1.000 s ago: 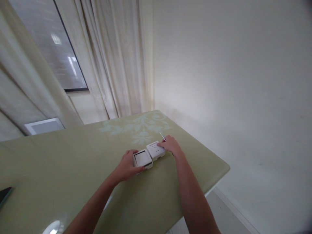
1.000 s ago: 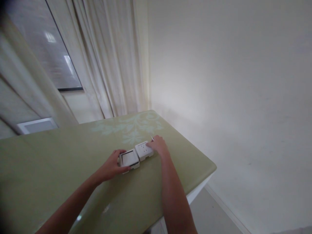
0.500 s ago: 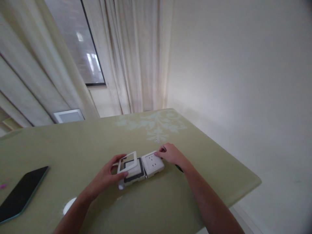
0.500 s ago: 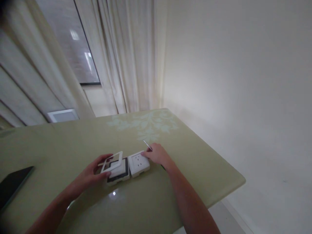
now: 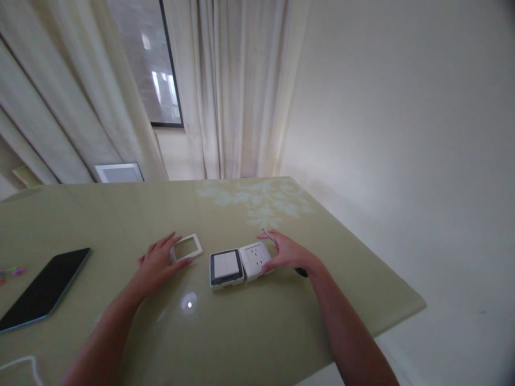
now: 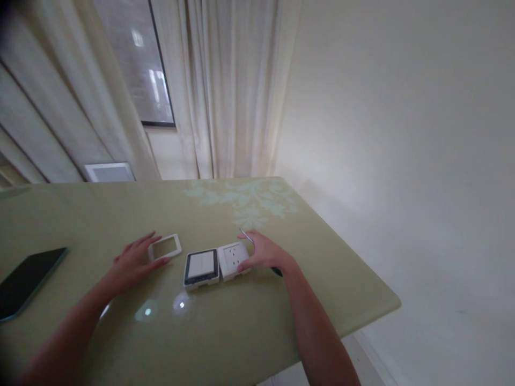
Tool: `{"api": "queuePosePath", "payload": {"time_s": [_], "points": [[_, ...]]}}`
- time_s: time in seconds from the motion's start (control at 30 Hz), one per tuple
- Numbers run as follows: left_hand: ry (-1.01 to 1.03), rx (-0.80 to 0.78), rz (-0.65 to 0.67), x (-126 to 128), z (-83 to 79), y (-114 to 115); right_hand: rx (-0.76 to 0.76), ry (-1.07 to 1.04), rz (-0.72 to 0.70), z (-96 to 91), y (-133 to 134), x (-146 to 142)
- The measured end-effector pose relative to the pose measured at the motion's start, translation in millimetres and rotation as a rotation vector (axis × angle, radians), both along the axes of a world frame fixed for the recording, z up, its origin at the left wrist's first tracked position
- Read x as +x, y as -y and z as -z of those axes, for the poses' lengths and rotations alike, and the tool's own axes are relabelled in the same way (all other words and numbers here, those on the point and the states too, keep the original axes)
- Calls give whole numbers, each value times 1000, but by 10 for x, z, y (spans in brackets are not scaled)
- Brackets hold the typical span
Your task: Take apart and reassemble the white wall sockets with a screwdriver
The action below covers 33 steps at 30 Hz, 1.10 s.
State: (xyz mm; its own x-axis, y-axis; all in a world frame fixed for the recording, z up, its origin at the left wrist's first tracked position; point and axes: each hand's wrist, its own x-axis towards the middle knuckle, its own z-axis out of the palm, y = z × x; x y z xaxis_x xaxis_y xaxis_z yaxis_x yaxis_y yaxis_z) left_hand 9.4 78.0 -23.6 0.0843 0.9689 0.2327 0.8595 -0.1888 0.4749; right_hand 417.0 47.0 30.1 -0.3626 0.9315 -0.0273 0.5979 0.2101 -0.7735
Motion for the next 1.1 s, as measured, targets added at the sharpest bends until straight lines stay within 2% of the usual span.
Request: {"api": "queuePosePath", "payload": {"time_s": [0.07,0.17,0.27,0.33,0.5,0.87,0.97,1.1], "points": [[97,69,74,199,-56,68,37,34,-53,14,-12,-21],[232,98,280,635,-111,265,72,99,-105,26,-24,-67],[103,109,419,1008,-85,482,102,163,-100,21,-11,-127],[5,137,486,1130,-52,568,137,195,-107,15,10,-176],[-79,148,451,1098,-50,574,179,171,-145,19,59,-298],[-27,124,435,1053,-45,547,139,-17,-136,6,104,-325],[-38,120,433,1016,-76,541,193,-29,-17,-6,52,-244],[-6,51,398,864,-145,464,199,206,317,64,-95,-72]]}}
